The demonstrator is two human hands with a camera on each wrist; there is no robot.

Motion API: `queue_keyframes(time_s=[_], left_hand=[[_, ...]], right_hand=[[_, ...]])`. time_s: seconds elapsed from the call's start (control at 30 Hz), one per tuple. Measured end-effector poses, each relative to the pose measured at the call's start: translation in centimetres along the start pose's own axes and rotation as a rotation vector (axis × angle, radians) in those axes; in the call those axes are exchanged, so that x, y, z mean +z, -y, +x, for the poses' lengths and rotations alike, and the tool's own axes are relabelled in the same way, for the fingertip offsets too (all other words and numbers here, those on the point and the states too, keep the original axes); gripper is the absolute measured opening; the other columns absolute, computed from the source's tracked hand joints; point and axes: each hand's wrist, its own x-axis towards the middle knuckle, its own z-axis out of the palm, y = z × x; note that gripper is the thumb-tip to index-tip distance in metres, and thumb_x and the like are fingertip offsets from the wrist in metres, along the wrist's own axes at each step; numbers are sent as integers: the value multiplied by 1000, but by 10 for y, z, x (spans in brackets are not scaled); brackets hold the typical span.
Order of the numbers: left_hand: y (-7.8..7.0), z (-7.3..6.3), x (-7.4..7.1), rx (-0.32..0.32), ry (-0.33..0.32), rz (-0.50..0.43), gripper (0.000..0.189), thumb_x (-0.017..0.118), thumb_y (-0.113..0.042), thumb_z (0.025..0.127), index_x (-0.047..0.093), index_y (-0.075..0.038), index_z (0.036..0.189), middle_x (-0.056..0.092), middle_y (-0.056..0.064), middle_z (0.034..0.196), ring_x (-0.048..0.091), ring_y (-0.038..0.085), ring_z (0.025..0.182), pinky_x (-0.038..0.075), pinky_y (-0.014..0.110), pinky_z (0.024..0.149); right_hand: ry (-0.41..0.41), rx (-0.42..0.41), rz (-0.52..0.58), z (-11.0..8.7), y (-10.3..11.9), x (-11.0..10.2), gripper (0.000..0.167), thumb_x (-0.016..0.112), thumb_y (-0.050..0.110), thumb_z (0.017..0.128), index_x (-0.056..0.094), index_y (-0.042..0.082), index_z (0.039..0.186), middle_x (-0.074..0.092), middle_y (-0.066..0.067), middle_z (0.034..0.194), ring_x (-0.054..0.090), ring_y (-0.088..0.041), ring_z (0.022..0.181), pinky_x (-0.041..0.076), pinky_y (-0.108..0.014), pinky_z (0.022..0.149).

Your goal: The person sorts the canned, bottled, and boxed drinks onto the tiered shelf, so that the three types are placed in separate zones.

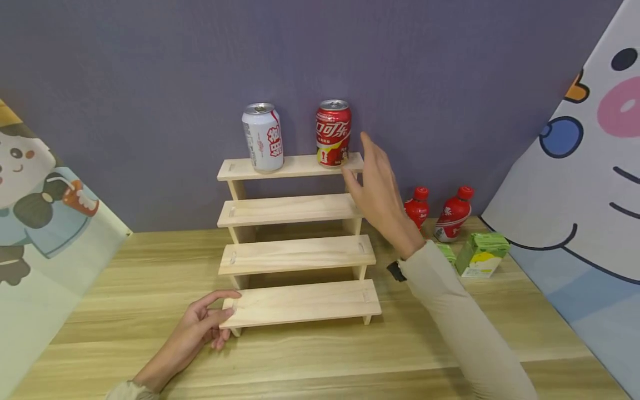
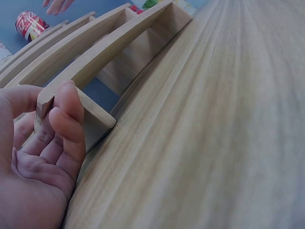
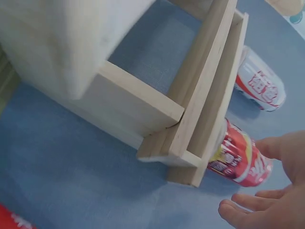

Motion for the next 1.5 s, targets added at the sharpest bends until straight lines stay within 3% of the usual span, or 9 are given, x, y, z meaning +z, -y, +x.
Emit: queue_keyframes(time_s=[0.4,0.57,0.77,0.97,1.23,1.5], left_hand=[[1,1,-1,15,2,5,41,52,-7,103,44,4,141,71,2,67,62,10,52,47,19,47],[1,1,-1,25,8,-7,40,52,-6,103,43,4,141,71,2,68,62,10,53,47,19,47],[2,2,-1,24,11,-19,40,51,-6,103,43,5,141,71,2,68,62,10,53,47,19,47],[2,2,-2,23,17,-16,40,50,-6,103,43,4,141,71,1,68,62,10,53,47,18,48],[1,1,-3,18,16,-4,40,50,-6,103,43,3,141,71,1,69,62,10,53,48,19,48],[1,2,-3,23,16,-6,40,51,-5,103,42,5,141,71,2,69,62,10,53,48,19,47]], right_hand=[[20,-66,-65,-82,-14,-38,55,75,8,88,52,-2,137,57,-22,135,50,-40,126,44,-60,96],[84,-7,-103,-99,-18,-55,53,76,10,88,54,-1,135,57,-21,135,50,-40,125,44,-61,95],[163,21,-169,-109,-28,-68,52,76,11,88,55,0,134,59,-21,127,57,-36,105,49,-57,85],[282,33,-189,-111,-39,-73,50,74,12,90,55,-4,133,61,-26,126,56,-45,113,47,-63,89],[416,52,-242,-114,-59,-76,51,77,12,87,56,-9,128,63,-28,121,62,-48,104,52,-62,83],[608,142,-235,-117,-80,-77,57,79,16,85,55,-5,132,59,-29,129,56,-52,115,47,-65,90]])
